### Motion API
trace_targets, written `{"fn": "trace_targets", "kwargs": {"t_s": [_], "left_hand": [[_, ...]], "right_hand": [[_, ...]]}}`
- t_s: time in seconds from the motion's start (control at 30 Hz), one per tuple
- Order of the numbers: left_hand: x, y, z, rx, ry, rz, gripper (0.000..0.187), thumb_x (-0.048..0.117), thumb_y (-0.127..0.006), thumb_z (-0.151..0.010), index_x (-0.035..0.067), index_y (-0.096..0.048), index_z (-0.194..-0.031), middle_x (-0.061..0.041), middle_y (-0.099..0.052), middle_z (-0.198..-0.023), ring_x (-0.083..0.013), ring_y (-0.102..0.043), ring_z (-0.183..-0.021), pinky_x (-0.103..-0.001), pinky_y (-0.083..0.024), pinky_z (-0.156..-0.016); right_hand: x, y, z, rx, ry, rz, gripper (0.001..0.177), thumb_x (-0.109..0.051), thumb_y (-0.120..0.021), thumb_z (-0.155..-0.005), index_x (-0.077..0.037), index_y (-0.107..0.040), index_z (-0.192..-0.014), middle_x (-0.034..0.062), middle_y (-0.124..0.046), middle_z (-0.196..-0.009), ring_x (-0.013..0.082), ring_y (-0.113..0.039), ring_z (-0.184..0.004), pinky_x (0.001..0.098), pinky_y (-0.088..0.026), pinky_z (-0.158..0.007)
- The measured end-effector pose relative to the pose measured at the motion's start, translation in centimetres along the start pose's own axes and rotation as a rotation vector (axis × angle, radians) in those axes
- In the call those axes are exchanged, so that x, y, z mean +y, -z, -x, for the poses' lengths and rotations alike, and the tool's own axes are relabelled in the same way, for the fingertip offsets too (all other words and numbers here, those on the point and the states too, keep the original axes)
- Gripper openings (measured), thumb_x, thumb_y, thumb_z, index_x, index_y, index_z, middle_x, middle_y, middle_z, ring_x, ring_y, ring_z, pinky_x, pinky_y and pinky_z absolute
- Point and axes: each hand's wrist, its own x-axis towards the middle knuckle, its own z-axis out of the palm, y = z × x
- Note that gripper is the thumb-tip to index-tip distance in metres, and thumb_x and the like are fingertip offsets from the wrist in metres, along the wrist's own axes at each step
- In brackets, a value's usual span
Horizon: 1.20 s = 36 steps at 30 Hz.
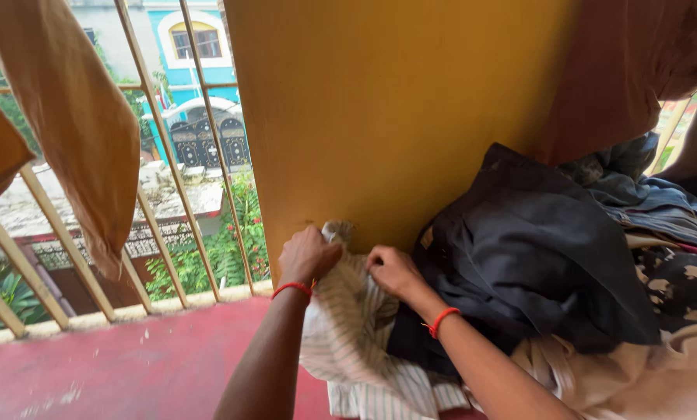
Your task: The person hangs a striped shirt on a clothesline using clothespins. They first attempt to hang the shirt alongside a dark garment, then remove the dark garment to make space. Finally, they secure the striped shirt to the line with multiple clothespins.
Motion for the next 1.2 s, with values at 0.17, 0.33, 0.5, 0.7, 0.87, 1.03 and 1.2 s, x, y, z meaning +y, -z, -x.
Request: {"fn": "trace_targets", "kwargs": {"t_s": [0.17,0.33,0.5,0.7,0.87,1.03,1.2], "left_hand": [[3.1,2.7,-3.2,-0.069,-0.099,0.168,0.051,0.044,-0.073,-0.07,0.006,-0.075,-0.105,-0.023,-0.074,-0.11,-0.0401,-0.071,-0.108,-0.047,-0.056,-0.095],[7.1,4.5,-5.6,0.084,-0.065,0.388,0.054,0.044,-0.069,-0.077,0.002,-0.071,-0.112,-0.024,-0.074,-0.113,-0.0397,-0.072,-0.107,-0.046,-0.056,-0.096],[12.1,7.2,-5.1,0.103,-0.17,0.507,0.055,0.035,-0.073,-0.074,0.005,-0.07,-0.12,-0.022,-0.074,-0.116,-0.0368,-0.07,-0.109,-0.045,-0.055,-0.096],[14.0,10.9,-5.3,-0.163,-0.736,0.529,0.055,0.028,-0.08,-0.08,0.001,-0.066,-0.127,-0.016,-0.076,-0.114,-0.023,-0.073,-0.105,-0.035,-0.057,-0.091],[14.7,15.4,-5.3,-0.291,-0.98,0.615,0.047,0.031,-0.078,-0.087,0.001,-0.07,-0.123,-0.007,-0.079,-0.107,-0.0117,-0.071,-0.097,-0.03,-0.057,-0.088],[15.5,20.0,-4.8,-0.155,-1.02,0.543,0.044,0.032,-0.079,-0.088,0.002,-0.074,-0.12,-0.005,-0.08,-0.105,-0.011,-0.072,-0.094,-0.029,-0.058,-0.087],[14.6,24.9,-5.7,0.029,-1.027,0.548,0.058,0.034,-0.089,-0.072,0.004,-0.068,-0.116,-0.008,-0.078,-0.102,-0.0191,-0.076,-0.092,-0.034,-0.063,-0.085]], "right_hand": [[-4.7,3.9,0.0,0.117,0.068,-0.397,0.028,-0.027,-0.064,-0.094,-0.001,-0.07,-0.088,0.0056,-0.065,-0.074,0.0202,-0.061,-0.071,0.0334,-0.049,-0.064],[-11.8,9.6,0.8,0.092,-0.159,-0.471,0.051,-0.046,-0.068,-0.091,0.004,-0.069,-0.082,0.0103,-0.06,-0.065,0.0217,-0.061,-0.053,0.0331,-0.046,-0.048],[-12.9,10.7,0.5,0.053,0.054,-0.098,0.057,-0.046,-0.084,-0.075,-0.002,-0.062,-0.105,0.0045,-0.067,-0.073,0.0123,-0.063,-0.059,0.0285,-0.05,-0.047],[-12.9,16.0,-1.5,0.316,0.1,-0.427,0.047,-0.019,-0.077,-0.088,0.0,-0.063,-0.129,0.0025,-0.068,-0.099,0.0115,-0.061,-0.069,0.0271,-0.047,-0.047],[-17.8,21.0,-1.9,0.025,0.007,-0.469,0.084,-0.003,-0.075,-0.078,-0.025,-0.041,-0.151,-0.0036,-0.069,-0.108,0.0045,-0.062,-0.071,0.0237,-0.046,-0.048],[-19.9,23.6,-4.6,-0.015,0.028,0.006,0.039,-0.016,-0.081,-0.08,-0.002,-0.073,-0.116,0.0107,-0.065,-0.077,0.0148,-0.05,-0.05,0.0305,-0.04,-0.043],[-21.7,27.2,-7.6,0.361,-0.085,0.177,0.033,-0.03,-0.08,-0.082,0.001,-0.075,-0.09,0.0103,-0.068,-0.063,0.0178,-0.06,-0.047,0.0336,-0.046,-0.045]]}}
